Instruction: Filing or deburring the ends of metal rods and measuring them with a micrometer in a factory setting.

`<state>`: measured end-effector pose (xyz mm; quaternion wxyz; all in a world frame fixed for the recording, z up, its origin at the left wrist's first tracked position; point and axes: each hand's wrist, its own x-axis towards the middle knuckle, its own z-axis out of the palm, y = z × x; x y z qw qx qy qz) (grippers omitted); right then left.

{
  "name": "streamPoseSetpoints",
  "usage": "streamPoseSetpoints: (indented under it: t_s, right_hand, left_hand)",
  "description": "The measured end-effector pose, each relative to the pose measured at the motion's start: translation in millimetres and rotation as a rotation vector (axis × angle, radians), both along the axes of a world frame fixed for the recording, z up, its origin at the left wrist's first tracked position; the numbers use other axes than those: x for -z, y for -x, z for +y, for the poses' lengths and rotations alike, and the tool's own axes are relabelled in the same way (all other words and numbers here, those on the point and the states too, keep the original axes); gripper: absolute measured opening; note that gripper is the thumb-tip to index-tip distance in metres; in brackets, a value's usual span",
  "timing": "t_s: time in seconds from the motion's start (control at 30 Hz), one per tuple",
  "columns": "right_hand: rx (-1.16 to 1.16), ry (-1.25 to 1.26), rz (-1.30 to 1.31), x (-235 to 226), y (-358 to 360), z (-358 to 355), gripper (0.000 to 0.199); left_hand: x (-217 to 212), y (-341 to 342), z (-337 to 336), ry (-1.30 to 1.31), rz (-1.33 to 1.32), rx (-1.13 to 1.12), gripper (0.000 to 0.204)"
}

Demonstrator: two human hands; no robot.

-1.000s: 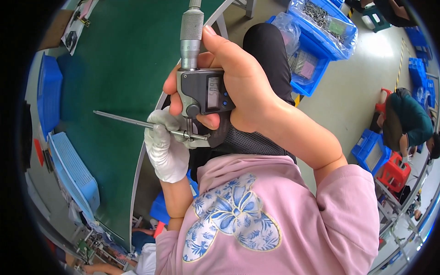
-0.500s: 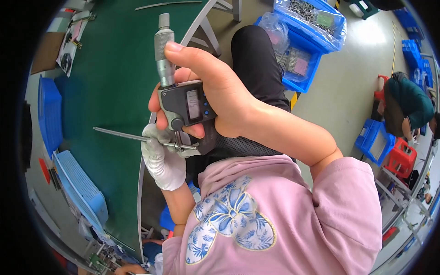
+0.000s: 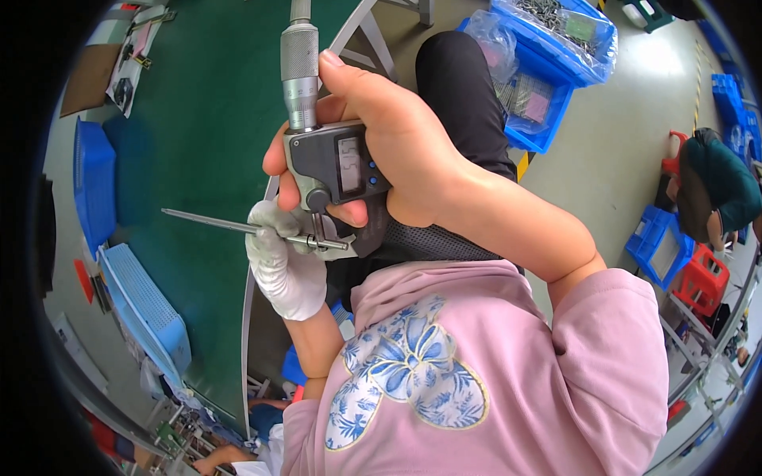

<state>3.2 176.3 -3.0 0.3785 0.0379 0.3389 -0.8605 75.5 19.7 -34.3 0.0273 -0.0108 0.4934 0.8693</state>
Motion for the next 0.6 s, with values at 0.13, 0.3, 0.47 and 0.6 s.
streamPoseSetpoints:
  t_s: [0.13, 0.3, 0.47, 0.6]
  right_hand:
    - [-0.007, 0.063, 0.017, 5, -1, 1, 0.071]
    - [-0.009, 0.011, -0.011, 0, -1, 2, 0.074]
    - [0.013, -0.113, -0.036, -8, -1, 0, 0.073]
    - [0.006, -0.096, -0.027, -4, -2, 1, 0.072]
  left_hand:
    - [-2, -1, 1, -0.003, -0.002, 0.001, 0.03]
    - [-3, 0, 2, -0.014, -0.002, 0.012, 0.03]
    - [0, -2, 1, -0.015, -0.013, 0.014, 0.03]
    - [1, -2, 2, -0.027, -0.012, 0.005, 0.031]
